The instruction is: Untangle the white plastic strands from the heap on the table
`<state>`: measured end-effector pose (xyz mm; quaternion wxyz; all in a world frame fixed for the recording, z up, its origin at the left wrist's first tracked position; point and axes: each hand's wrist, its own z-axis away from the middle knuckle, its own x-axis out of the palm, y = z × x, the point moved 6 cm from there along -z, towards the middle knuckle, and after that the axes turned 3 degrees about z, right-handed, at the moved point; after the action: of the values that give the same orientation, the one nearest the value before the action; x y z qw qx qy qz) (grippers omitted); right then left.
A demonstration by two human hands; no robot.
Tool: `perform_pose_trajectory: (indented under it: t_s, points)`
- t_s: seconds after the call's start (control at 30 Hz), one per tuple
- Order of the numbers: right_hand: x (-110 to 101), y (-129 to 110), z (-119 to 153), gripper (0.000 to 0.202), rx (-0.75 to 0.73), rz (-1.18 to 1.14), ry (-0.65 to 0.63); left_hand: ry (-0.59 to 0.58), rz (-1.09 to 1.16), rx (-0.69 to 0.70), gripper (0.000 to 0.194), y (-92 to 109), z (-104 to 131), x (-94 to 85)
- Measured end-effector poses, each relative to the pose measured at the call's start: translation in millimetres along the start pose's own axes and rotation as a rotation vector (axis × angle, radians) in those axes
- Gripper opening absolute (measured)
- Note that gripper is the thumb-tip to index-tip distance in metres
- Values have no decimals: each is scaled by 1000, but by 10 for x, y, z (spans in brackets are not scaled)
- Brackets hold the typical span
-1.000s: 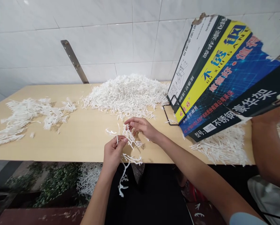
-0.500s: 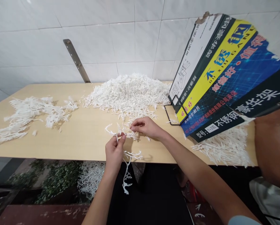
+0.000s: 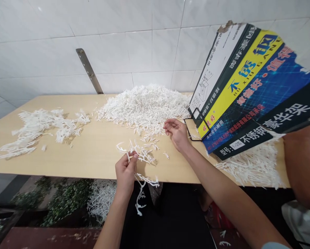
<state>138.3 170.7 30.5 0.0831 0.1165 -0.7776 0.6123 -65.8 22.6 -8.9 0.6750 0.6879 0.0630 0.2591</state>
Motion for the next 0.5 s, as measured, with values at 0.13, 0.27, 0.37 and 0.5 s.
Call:
perform_pose_trajectory:
  t_s: [0.13, 0.27, 0.37, 0.5]
  points:
    - [246, -90, 161, 21, -10, 234, -373, 5, -53, 14, 42, -43, -46, 4]
    - [576, -113, 439, 32, 14, 325, -676, -8, -151, 80, 41, -5, -65, 28]
    - [659, -40, 536, 37, 129, 349, -787, -41, -202, 111, 42, 23, -51, 43]
    - [563, -28, 451, 35, 134, 366, -784, -23, -205, 113, 39, 10, -31, 17]
